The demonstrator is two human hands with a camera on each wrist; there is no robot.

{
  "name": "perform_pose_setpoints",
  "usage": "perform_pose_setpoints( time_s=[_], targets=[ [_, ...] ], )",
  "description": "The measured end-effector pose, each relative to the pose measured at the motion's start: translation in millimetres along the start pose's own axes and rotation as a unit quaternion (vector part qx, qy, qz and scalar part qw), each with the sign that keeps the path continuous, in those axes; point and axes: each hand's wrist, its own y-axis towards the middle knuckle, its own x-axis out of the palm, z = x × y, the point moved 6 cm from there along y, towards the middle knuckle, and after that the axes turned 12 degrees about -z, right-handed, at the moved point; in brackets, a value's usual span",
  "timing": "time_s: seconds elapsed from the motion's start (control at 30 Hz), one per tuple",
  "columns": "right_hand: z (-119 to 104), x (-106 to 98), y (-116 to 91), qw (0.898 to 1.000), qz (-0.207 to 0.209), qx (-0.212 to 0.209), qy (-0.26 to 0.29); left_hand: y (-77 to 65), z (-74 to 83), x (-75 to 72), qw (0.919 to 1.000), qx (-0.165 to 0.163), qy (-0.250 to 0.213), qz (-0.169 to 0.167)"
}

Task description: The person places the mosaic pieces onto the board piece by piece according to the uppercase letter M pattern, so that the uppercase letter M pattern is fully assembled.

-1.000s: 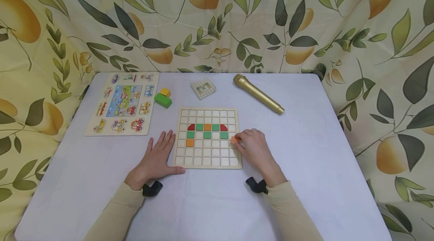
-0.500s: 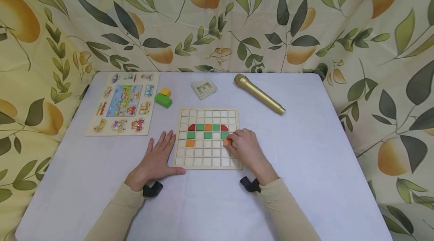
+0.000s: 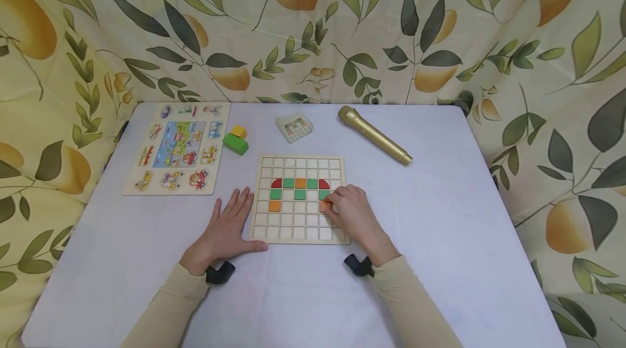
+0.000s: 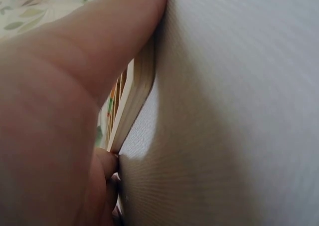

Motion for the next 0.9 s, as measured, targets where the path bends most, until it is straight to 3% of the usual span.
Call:
perform_pose_setpoints(
  time_s=[0.6,0.77,0.9],
  targets=[
    [5,0,-2,1.0,0.005,0.011,0.016,4.3,0.7,-1.5,1.0,0.001,0.003,-0.003],
    [16,-5,-1,0.999,0.001,0.04,0.035,3.8,-1.7,-3.8,0.9998,0.003,-0.003,-0.018],
    [29,-20,4,0.997,0.019,0.067,0.033,3.0,-6.0,-15.5,0.9996,0.008,-0.019,-0.022]
  ],
)
